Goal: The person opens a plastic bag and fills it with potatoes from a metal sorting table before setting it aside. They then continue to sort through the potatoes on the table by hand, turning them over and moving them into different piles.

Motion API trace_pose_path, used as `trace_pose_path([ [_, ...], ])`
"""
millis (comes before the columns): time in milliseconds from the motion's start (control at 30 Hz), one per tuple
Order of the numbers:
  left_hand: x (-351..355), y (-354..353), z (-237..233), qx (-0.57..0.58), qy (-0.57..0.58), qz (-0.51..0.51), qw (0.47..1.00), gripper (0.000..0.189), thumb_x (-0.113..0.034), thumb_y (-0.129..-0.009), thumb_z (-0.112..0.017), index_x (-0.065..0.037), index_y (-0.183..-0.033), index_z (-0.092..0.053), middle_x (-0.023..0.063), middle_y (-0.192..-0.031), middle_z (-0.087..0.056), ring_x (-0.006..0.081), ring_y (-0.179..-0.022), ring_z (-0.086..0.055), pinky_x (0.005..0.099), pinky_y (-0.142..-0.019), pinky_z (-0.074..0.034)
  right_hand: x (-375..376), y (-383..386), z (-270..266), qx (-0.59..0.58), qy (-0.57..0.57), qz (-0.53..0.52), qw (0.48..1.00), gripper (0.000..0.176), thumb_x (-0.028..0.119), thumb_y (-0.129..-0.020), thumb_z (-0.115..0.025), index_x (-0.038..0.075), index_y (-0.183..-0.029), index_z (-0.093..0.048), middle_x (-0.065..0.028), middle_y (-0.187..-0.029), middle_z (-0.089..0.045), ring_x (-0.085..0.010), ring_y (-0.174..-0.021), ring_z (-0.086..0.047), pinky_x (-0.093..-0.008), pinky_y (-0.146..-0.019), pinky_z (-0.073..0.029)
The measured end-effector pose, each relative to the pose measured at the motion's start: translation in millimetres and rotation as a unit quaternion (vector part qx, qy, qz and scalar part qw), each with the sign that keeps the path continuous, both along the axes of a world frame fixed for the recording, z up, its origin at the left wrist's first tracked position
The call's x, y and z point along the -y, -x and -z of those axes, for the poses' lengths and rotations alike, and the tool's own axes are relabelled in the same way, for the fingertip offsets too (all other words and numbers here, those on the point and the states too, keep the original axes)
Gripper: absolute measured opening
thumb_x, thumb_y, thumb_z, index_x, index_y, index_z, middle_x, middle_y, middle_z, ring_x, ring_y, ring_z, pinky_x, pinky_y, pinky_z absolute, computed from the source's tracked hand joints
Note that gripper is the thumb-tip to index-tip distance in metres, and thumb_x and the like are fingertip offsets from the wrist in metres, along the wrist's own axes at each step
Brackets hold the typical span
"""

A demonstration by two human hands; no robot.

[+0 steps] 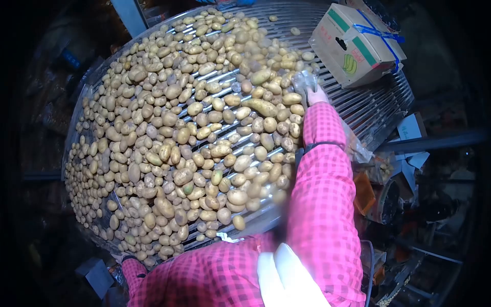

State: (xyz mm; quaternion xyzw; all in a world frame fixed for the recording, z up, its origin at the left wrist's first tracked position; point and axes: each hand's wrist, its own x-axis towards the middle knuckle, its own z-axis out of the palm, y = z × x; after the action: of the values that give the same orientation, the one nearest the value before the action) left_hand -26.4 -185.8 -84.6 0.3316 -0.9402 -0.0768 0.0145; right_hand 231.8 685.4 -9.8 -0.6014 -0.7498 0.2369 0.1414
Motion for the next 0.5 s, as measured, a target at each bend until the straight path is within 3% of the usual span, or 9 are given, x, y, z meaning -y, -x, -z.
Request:
trace_pose_path([
  [100, -9.6, -1.1, -9.1, -0.004, -0.017, 0.011, 1.0, 0.06, -0.021, -0.084, -0.05, -0.02, -0.136, -0.02, 0.0215, -0.124, -0.039, 0.0334, -0.109, -0.045, 0.0424, -0.089, -0.041, 14.9, -16.7, 5.8, 0.015, 0.025, -0.026, 0.999, 0.046, 0.038, -0.079, -0.054, 0.012, -0.117, -0.05, -0.0168, -0.108, -0.056, -0.0303, -0.104, -0.052, -0.0348, -0.087, -0.039],
  [167, -9.7, -0.7, -9.9, -0.012, -0.031, 0.013, 0.999, 0.059, -0.021, -0.084, -0.05, -0.019, -0.136, -0.021, 0.0217, -0.123, -0.04, 0.0334, -0.109, -0.046, 0.0422, -0.088, -0.041, 27.8, -25.9, 19.3, -0.125, 0.062, -0.108, 0.984, 0.039, 0.025, -0.081, -0.055, 0.005, -0.115, -0.052, -0.0143, -0.108, -0.058, -0.0228, -0.102, -0.054, -0.0294, -0.088, -0.038],
  [200, -3.4, -0.3, -3.3, -0.006, -0.017, 0.006, 1.0, 0.059, -0.022, -0.084, -0.051, -0.019, -0.135, -0.022, 0.0217, -0.122, -0.041, 0.0334, -0.109, -0.046, 0.042, -0.088, -0.041, 69.7, -11.0, -17.9, -0.109, 0.053, -0.098, 0.988, 0.037, 0.019, -0.082, -0.054, 0.001, -0.114, -0.051, -0.0143, -0.105, -0.059, -0.0203, -0.101, -0.054, -0.029, -0.088, -0.039],
  [267, 2.7, 3.0, 3.5, 0.01, 0.022, -0.014, 1.0, 0.058, -0.024, -0.083, -0.052, -0.018, -0.134, -0.025, 0.0218, -0.12, -0.044, 0.0334, -0.108, -0.047, 0.0413, -0.087, -0.041, 104.4, -7.0, -21.4, -0.052, -0.012, -0.093, 0.994, 0.037, 0.02, -0.083, -0.053, 0.002, -0.115, -0.05, -0.0144, -0.107, -0.057, -0.0215, -0.101, -0.054, -0.0295, -0.088, -0.039],
  [333, 9.3, 5.6, 4.2, 0.018, 0.016, -0.018, 1.0, 0.058, -0.023, -0.083, -0.051, -0.018, -0.135, -0.024, 0.0209, -0.119, -0.044, 0.0328, -0.106, -0.048, 0.0418, -0.088, -0.041, 142.3, -7.9, -20.6, -0.226, 0.058, -0.155, 0.96, 0.039, 0.024, -0.08, -0.056, 0.008, -0.115, -0.052, -0.0143, -0.112, -0.054, -0.0266, -0.104, -0.051, -0.0321, -0.09, -0.038],
  [367, 12.2, 5.8, 8.2, 0.006, 0.002, -0.007, 1.0, 0.059, -0.023, -0.083, -0.051, -0.018, -0.135, -0.024, 0.0205, -0.12, -0.044, 0.033, -0.106, -0.048, 0.042, -0.088, -0.041, 162.7, -6.8, -19.5, -0.052, -0.004, -0.205, 0.977, 0.042, 0.028, -0.077, -0.057, 0.012, -0.116, -0.051, -0.0171, -0.114, -0.051, -0.0299, -0.107, -0.048, -0.0355, -0.091, -0.038],
  [400, 12.4, 5.4, 14.3, -0.006, -0.014, 0.002, 1.0, 0.059, -0.022, -0.083, -0.051, -0.018, -0.135, -0.024, 0.0201, -0.12, -0.043, 0.0331, -0.106, -0.048, 0.0423, -0.088, -0.041, 183.7, -3.9, -20.1, 0.124, -0.066, -0.245, 0.959, 0.046, 0.033, -0.075, -0.058, 0.017, -0.117, -0.05, -0.0199, -0.117, -0.048, -0.0332, -0.109, -0.046, -0.0388, -0.093, -0.037],
  [467, -2.3, 3.7, -1.1, 0.016, -0.034, -0.018, 0.999, 0.06, -0.022, -0.083, -0.051, -0.018, -0.135, -0.023, 0.02, -0.121, -0.042, 0.0332, -0.106, -0.048, 0.0421, -0.089, -0.041, 235.9, 5.1, -34.2, 0.068, -0.033, -0.253, 0.964, 0.05, 0.041, -0.071, -0.059, 0.02, -0.115, -0.052, -0.0202, -0.121, -0.042, -0.0363, -0.11, -0.042, -0.0408, -0.094, -0.036],
  [500, -10.5, 3.5, -6.5, 0.035, -0.05, -0.039, 0.997, 0.06, -0.021, -0.083, -0.051, -0.018, -0.135, -0.022, 0.0198, -0.122, -0.041, 0.0334, -0.107, -0.047, 0.0419, -0.09, -0.041, 261.2, 10.4, -45.9, 0.088, -0.075, -0.278, 0.954, 0.053, 0.042, -0.069, -0.06, 0.02, -0.117, -0.051, -0.0196, -0.123, -0.04, -0.036, -0.11, -0.042, -0.0416, -0.093, -0.036],
])
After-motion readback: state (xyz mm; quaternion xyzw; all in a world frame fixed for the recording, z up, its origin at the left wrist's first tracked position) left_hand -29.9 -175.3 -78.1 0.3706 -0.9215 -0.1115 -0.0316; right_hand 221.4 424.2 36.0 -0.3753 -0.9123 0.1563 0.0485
